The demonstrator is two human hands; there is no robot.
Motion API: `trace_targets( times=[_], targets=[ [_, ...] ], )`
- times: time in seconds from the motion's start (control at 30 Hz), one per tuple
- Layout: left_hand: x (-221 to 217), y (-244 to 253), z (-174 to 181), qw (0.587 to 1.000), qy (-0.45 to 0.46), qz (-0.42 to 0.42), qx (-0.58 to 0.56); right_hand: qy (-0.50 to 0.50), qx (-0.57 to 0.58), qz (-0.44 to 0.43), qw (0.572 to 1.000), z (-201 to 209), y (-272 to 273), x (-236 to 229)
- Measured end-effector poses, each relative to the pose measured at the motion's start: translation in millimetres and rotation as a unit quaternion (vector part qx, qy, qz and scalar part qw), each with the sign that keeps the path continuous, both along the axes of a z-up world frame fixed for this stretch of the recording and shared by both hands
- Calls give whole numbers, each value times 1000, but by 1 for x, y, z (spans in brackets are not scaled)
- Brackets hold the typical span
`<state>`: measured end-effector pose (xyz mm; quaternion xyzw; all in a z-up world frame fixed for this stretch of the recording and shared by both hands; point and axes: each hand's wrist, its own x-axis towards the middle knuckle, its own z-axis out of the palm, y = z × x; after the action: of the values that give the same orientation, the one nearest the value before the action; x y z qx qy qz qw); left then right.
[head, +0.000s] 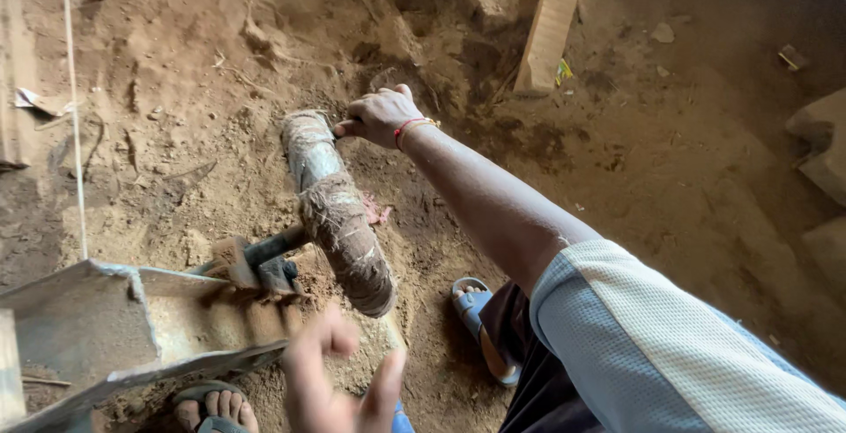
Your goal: The person operates a hand-cranked machine by turning a handle and guiding rope onto a rotating spindle. The person uses both hands to adjust the position of the rope-wrapped spindle within the metal frame while sitting on the ground.
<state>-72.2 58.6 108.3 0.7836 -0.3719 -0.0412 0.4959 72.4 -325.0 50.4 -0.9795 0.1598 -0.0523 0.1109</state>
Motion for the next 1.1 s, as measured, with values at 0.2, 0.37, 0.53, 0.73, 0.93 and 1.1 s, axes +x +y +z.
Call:
trace_targets(
  times=[0.2, 0.37, 0.53, 0.73, 0.93, 1.1],
  targets=[
    [14, -54, -31, 997, 72, -12, 41, 30, 19, -7, 999, 5, -1, 3],
    [31, -64, -31, 993, 83, -53, -65, 25, 13, -8, 1000, 4, 0, 1],
    [27, -67, -29, 983, 163, -46, -67, 18, 5, -5, 1000, 0, -2, 2],
    [33, -70, -23, 982, 176, -46, -60, 40, 15, -12, 999, -7, 5, -1],
    [39, -73, -17, 990, 106, -67, -60, 66, 17, -21, 997, -14, 5, -1],
    [44, -78, -3, 972, 219, -69, -57, 14, -16, -14, 1000, -33, 5, -4]
  ],
)
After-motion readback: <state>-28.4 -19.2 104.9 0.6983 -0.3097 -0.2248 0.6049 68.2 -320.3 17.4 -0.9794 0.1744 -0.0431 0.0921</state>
